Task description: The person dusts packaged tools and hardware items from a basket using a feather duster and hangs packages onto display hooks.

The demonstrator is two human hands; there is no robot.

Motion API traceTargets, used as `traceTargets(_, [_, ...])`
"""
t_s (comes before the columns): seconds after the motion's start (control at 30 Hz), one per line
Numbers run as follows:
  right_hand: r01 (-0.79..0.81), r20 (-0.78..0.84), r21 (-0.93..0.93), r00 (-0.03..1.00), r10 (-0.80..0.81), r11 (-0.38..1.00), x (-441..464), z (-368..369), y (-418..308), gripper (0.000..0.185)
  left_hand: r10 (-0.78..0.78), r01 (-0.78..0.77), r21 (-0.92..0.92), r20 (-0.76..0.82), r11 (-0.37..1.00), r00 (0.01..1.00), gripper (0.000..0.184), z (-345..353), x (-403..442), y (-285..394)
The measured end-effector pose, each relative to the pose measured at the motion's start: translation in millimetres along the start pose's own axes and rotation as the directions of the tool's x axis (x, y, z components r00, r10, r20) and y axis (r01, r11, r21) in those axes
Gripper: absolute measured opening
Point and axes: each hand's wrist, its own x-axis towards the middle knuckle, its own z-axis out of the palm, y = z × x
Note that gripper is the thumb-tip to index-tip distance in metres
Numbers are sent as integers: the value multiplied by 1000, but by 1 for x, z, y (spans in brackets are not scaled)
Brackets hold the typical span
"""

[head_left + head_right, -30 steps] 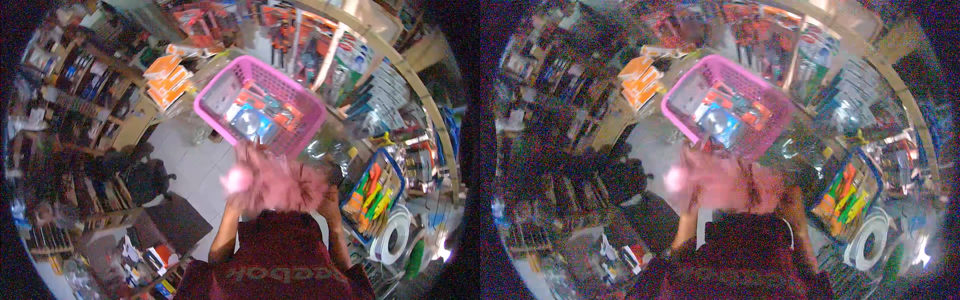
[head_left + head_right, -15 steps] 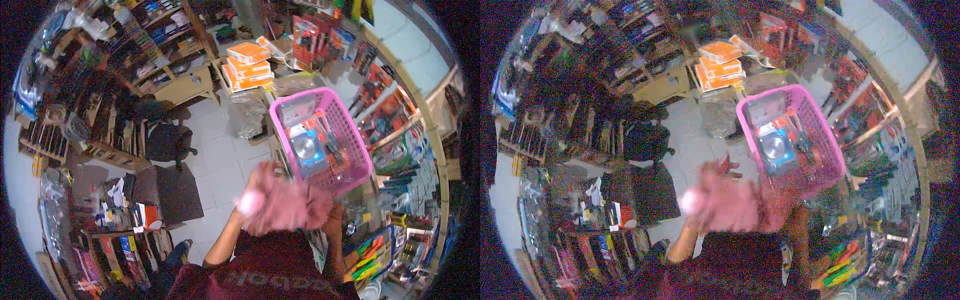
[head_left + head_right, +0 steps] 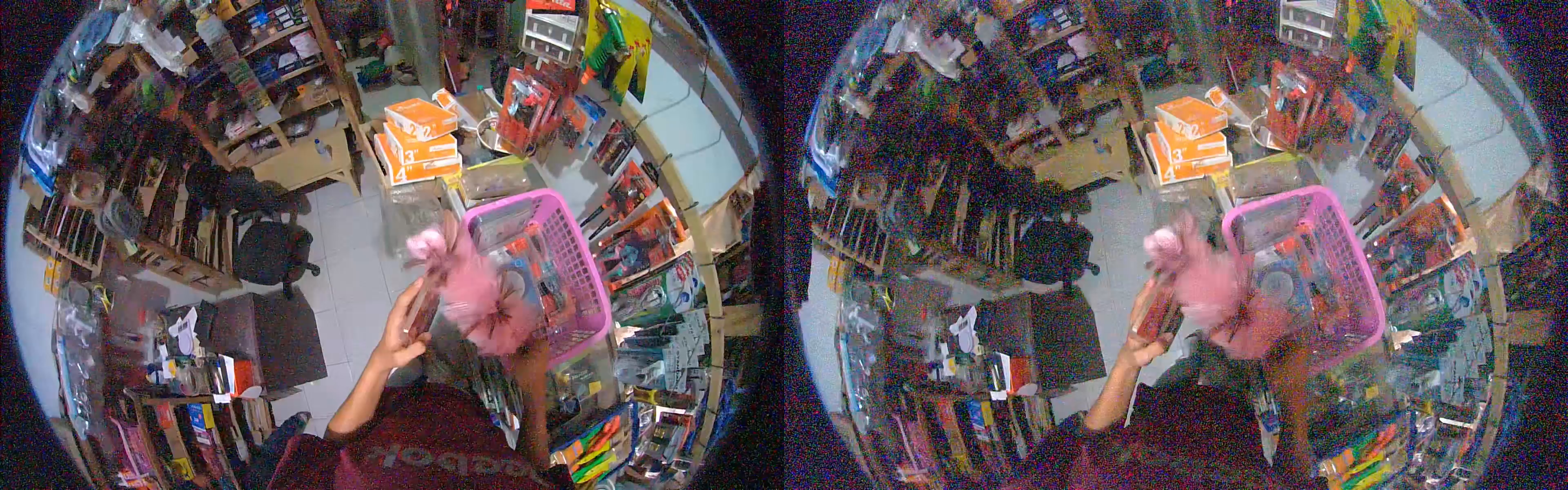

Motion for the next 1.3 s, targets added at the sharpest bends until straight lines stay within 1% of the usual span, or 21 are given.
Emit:
traceTargets(0.03, [101,-8,-132,995,-103,986,0,5,1,37,7,-7,60,-2,998,1000,95,-7,3,-3])
traceTargets(0.13, [-74,6,-278,997,79,958,9,5,-17,36,-33,33,7,18,999,999,95,-21,18,0])
traceTargets(0.2, [156,-135,-277,971,-199,948,6,33,35,36,-16,16,-9,0,1000,1000,86,-26,27,8])
traceTargets(0.27, [253,-105,-267,951,-289,930,2,47,52,38,-34,34,-76,6,997,999,81,-35,26,2])
traceTargets(0.37, [73,-46,-20,996,-74,997,-8,66,60,42,-181,167,-208,-50,964,982,80,-53,14,-35])
traceTargets(0.4, [3,-29,66,1000,-1,998,-11,73,61,44,-280,245,-229,-133,942,951,81,-56,15,-39])
traceTargets(0.47, [-61,-22,134,998,65,989,-15,83,67,48,-272,234,-203,-185,951,945,78,-56,14,-44])
traceTargets(0.57, [-84,-15,154,996,87,985,-18,94,82,54,49,-51,-41,-41,998,998,72,-50,37,-23])
traceTargets(0.6, [-84,-12,161,996,87,983,-18,96,87,56,-21,21,-95,5,995,1000,73,-52,39,-21])
traceTargets(0.67, [-87,-5,260,996,91,962,-22,98,92,61,-397,350,-407,-33,844,917,75,-41,74,-18])
traceTargets(0.7, [-78,-10,332,996,87,940,-19,92,76,64,-424,374,-453,-9,809,906,75,-40,77,-20])
traceTargets(0.73, [-250,134,604,968,213,757,-16,84,60,64,-451,398,-496,15,772,893,76,-38,80,-23])
traceTargets(0.8, [-214,39,124,977,211,969,-26,96,99,65,-196,208,-401,70,892,978,76,-57,44,-43])
traceTargets(0.83, [-186,-3,-143,982,188,972,-22,92,99,66,-235,244,-379,72,893,969,74,-57,37,-43])
traceTargets(0.9, [43,-14,-329,999,-50,943,-31,86,96,62,-311,317,-336,74,887,948,71,-57,23,-43])
traceTargets(0.97, [58,-58,-169,996,-69,984,-21,59,48,59,-310,274,-310,-72,910,948,59,-35,29,-12])
traceTargets(1.0, [-25,-88,94,996,34,995,-3,39,14,57,-342,288,-334,-114,898,933,57,-27,32,-3])
traceTargets(1.03, [-95,-93,349,986,135,932,5,27,0,56,-373,299,-359,-156,884,915,55,-19,34,6])
traceTargets(1.13, [-439,-53,-78,898,436,895,-21,16,36,46,-527,394,-515,-137,761,839,61,-7,41,17])
traceTargets(1.23, [-277,-80,-240,961,265,930,-41,-5,43,36,-501,412,-580,7,703,865,77,-3,39,8])
traceTargets(1.3, [-226,-58,-176,974,220,958,-51,-22,38,35,-537,421,-566,-46,709,843,79,7,35,11])
